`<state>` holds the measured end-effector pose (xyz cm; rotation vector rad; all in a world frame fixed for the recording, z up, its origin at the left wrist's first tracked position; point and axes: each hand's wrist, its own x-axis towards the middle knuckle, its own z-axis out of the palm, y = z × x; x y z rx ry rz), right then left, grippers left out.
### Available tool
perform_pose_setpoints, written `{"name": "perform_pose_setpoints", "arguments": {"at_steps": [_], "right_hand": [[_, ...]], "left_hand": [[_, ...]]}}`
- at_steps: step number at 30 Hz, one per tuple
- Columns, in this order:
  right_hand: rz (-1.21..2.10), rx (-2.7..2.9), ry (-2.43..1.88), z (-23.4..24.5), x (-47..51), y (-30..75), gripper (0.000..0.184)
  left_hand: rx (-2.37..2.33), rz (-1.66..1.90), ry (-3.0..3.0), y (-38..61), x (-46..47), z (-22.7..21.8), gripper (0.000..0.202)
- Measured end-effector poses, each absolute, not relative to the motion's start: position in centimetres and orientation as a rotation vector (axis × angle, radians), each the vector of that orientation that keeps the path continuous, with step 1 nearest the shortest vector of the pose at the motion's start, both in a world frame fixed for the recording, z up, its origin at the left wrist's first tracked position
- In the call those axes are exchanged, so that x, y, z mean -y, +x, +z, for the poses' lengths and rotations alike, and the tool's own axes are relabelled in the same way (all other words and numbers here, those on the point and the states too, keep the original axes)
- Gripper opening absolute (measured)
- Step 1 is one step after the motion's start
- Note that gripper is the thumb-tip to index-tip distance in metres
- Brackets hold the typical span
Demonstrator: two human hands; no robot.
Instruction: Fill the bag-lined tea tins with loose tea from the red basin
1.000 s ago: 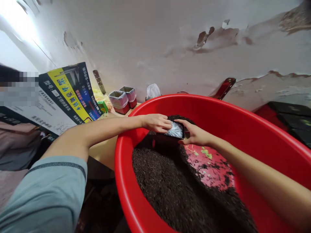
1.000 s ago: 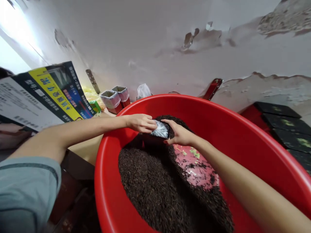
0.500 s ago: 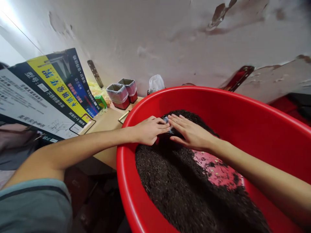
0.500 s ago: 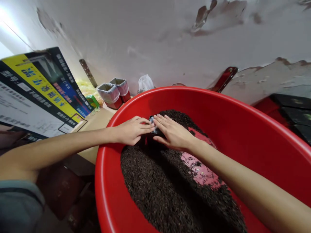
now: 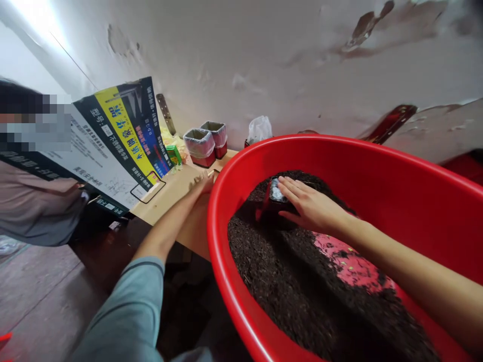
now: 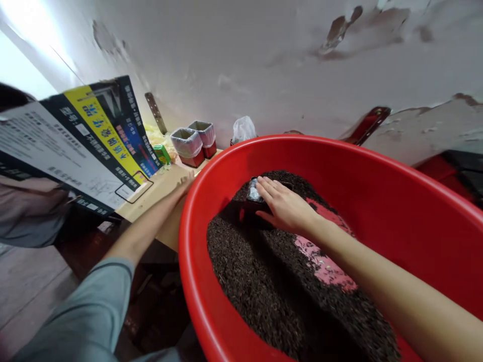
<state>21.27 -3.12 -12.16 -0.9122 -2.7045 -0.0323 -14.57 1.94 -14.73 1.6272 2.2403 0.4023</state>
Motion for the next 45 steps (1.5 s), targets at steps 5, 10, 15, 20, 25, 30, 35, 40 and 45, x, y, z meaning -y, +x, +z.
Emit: {"name": "perform_pose_setpoints", "arguments": {"at_steps": [5, 10, 15, 20, 25, 30, 35, 40, 45], "right_hand": [[-0.056, 2.687, -0.944, -12.5, 3.2, 21.4, 0.073], [-0.040, 2.674, -0.954, -12.4, 3.4, 21.2, 0.070], [-0.071, 2.651, -0.962, -12.6, 3.3, 21.1, 0.067], [-0.082, 2.650, -1.011, -12.3, 3.7, 20.6, 0.060], [-0.081, 2.534, -1.163, -12.2, 4.3, 19.6, 0.054], [0.194, 2.537, -1.121, -11.7, 2.4, 20.1, 0.044], [0.379, 2.449, -0.971, -11.0, 0.9, 20.9, 0.027], [0.312, 2.294, -1.093, -10.6, 1.7, 20.3, 0.017], [0.137, 2.213, -1.336, -9.7, 3.2, 19.6, 0.016]], "left_hand": [[-2.358, 0.345, 1.626, -14.2, -1.1, -18.7, 0.043], [-2.365, 0.321, 1.644, -15.7, -1.9, -18.7, 0.036], [-2.412, 0.466, 1.562, -16.2, -2.2, -18.0, 0.061], [-2.365, 0.639, 1.357, -17.2, -2.9, -15.6, 0.020], [-2.225, 1.084, 1.278, -19.2, -3.4, -9.7, 0.014], [-1.623, 1.705, 1.129, -17.6, -2.7, -3.1, 0.022], [-1.195, 1.817, 1.194, -11.4, -1.8, 0.3, 0.023], [-1.285, 1.346, 2.006, -2.8, -0.2, -1.8, 0.054], [-1.118, 0.601, 2.530, 2.4, 1.8, -6.7, 0.078]]}}
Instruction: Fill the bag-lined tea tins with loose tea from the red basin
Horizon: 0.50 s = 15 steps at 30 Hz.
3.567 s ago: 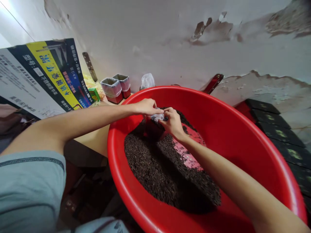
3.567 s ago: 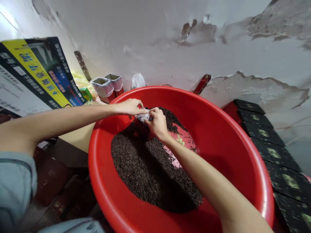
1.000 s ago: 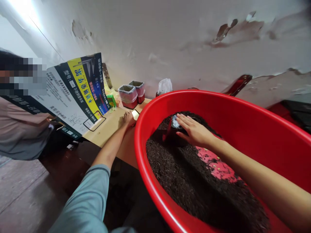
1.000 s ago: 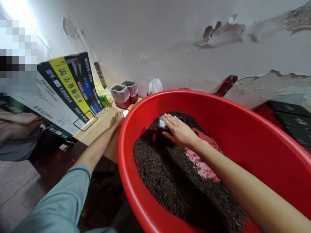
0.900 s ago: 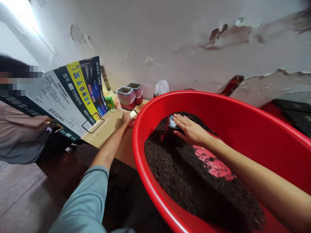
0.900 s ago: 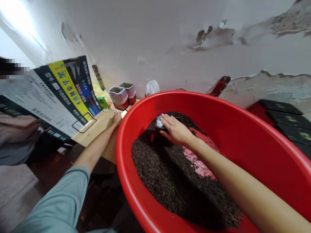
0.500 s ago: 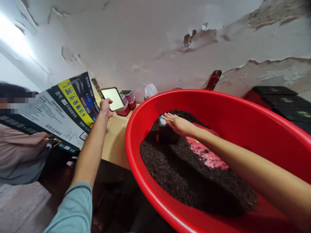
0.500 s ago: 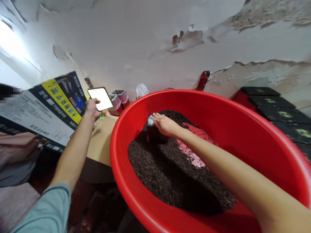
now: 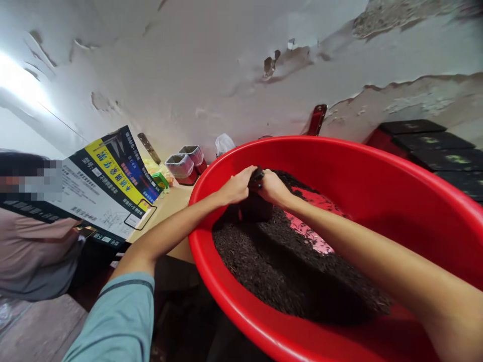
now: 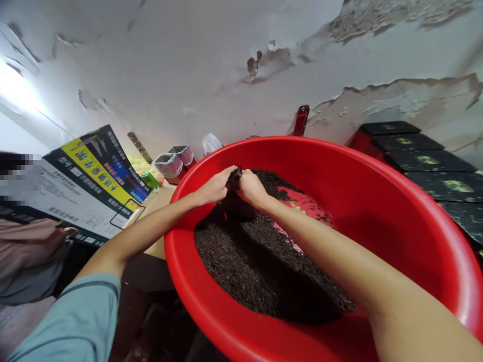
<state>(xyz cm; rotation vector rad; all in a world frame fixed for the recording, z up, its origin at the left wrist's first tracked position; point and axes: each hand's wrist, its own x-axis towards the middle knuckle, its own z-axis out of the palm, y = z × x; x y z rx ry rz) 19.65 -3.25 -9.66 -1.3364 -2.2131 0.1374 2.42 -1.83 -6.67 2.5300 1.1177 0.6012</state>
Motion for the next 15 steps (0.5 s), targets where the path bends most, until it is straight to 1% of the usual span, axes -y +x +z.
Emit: {"name": "perform_pose_setpoints", "arguments": {"at_steps": [2, 3, 4, 6, 8, 9, 12, 15], "right_hand": [[0.105, 2.102, -1.503, -9.3, 3.3, 19.8, 0.017], [0.141, 2.051, -1.569, -9.2, 3.2, 20.1, 0.019], [0.233, 2.022, -1.602, -9.1, 3.0, 20.6, 0.019], [0.537, 2.008, -1.539, -9.0, 2.4, 22.0, 0.016], [0.787, 1.927, -1.382, -9.5, 2.0, 23.9, 0.013], [0.823, 1.833, -1.330, -9.9, 2.0, 24.8, 0.016], [0.806, 1.418, -1.341, -11.7, 2.7, 26.3, 0.033], [1.019, 1.175, -1.329, -13.5, 3.8, 25.6, 0.046]], "left_hand": [[-1.163, 0.429, 2.547, 2.7, 2.2, -7.5, 0.086], [-1.192, 0.372, 2.562, 2.6, 2.3, -7.7, 0.092], [-1.219, 0.329, 2.587, 2.4, 2.3, -7.7, 0.097], [-1.245, 0.264, 2.667, 2.3, 2.2, -7.6, 0.104], [-1.205, 0.190, 2.775, 2.5, 1.8, -7.4, 0.103], [-1.160, 0.140, 2.830, 2.8, 1.6, -7.3, 0.099], [-1.018, -0.032, 2.956, 3.8, 0.7, -7.1, 0.092], [-0.928, -0.164, 2.998, 4.6, -0.3, -6.8, 0.098]]}}
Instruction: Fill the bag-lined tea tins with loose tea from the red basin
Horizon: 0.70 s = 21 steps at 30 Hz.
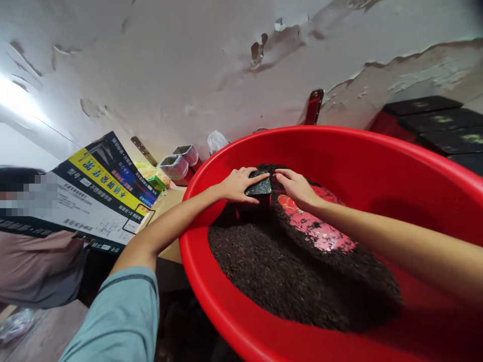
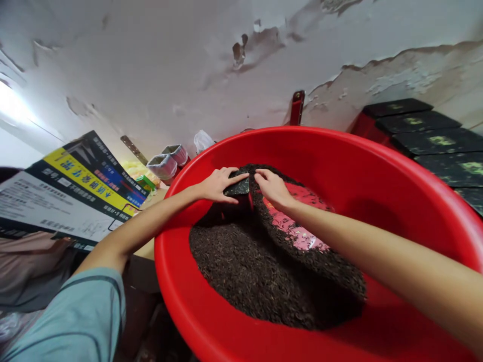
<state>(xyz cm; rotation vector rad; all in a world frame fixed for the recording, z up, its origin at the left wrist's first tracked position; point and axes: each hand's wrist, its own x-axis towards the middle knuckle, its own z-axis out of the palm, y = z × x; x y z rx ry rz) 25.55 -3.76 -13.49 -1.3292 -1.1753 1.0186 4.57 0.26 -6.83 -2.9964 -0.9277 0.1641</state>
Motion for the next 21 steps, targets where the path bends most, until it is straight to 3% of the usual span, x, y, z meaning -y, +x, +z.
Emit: {"name": "perform_pose_setpoints", "arguments": {"at_steps": [3, 7, 14, 21], "right_hand": [[1.215, 1.208, -1.242, -14.4, 3.9, 23.5, 0.055], [1.115, 1.267, -1.354, -14.8, 2.8, 21.9, 0.059], [1.137, 1.184, -1.308, -16.7, 0.9, 22.6, 0.037], [1.062, 1.267, -1.536, -13.5, 3.1, 21.1, 0.053]], "left_hand": [[0.930, 0.181, -2.996, 5.0, -1.0, -6.9, 0.111], [1.092, 0.159, -2.962, 5.3, -1.5, -7.7, 0.125], [1.087, 0.210, -2.951, 5.6, -1.3, -8.3, 0.123], [1.146, 0.232, -2.891, 6.0, 0.2, -7.3, 0.114]]}}
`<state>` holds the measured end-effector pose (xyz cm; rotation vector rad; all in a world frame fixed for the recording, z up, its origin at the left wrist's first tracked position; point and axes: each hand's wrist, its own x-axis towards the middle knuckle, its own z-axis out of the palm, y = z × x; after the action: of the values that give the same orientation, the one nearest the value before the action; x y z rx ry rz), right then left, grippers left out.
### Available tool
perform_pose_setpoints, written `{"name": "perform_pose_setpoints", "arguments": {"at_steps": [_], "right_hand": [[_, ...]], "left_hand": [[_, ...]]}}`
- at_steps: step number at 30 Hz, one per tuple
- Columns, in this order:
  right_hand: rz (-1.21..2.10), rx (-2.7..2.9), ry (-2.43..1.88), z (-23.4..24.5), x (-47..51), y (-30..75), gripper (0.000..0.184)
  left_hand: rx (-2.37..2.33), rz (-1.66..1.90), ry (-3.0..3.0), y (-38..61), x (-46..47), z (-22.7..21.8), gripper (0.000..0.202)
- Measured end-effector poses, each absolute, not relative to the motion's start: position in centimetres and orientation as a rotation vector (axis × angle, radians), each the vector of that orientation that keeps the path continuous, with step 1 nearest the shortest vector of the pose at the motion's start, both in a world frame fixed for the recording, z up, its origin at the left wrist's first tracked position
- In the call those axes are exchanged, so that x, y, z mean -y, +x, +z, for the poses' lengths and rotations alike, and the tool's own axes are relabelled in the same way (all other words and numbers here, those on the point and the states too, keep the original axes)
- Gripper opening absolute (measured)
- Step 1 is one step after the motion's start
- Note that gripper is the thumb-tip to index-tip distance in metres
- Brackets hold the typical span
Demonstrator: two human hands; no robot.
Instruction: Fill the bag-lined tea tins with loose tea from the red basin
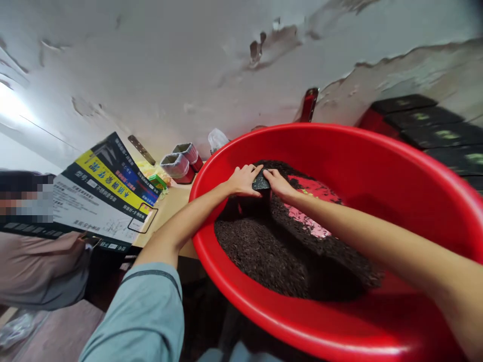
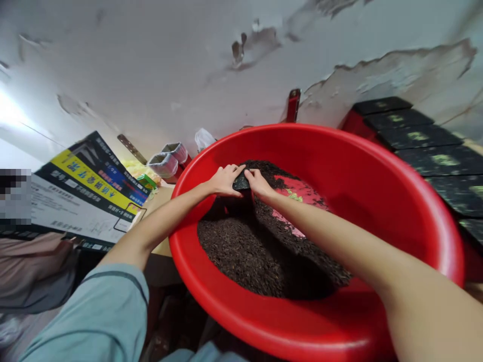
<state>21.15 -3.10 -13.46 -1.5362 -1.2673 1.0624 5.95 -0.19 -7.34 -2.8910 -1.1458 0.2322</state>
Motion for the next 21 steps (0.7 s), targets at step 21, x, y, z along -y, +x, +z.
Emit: {"name": "perform_pose_setpoints", "arguments": {"at_steps": [21], "right_hand": [[-0.722, 1.566, -1.356, 6.6, 26.5, 26.6, 0.102]], "left_hand": [[0.580, -1.005, -2.554, 6.7, 25.8, 15.3, 0.087]]}}
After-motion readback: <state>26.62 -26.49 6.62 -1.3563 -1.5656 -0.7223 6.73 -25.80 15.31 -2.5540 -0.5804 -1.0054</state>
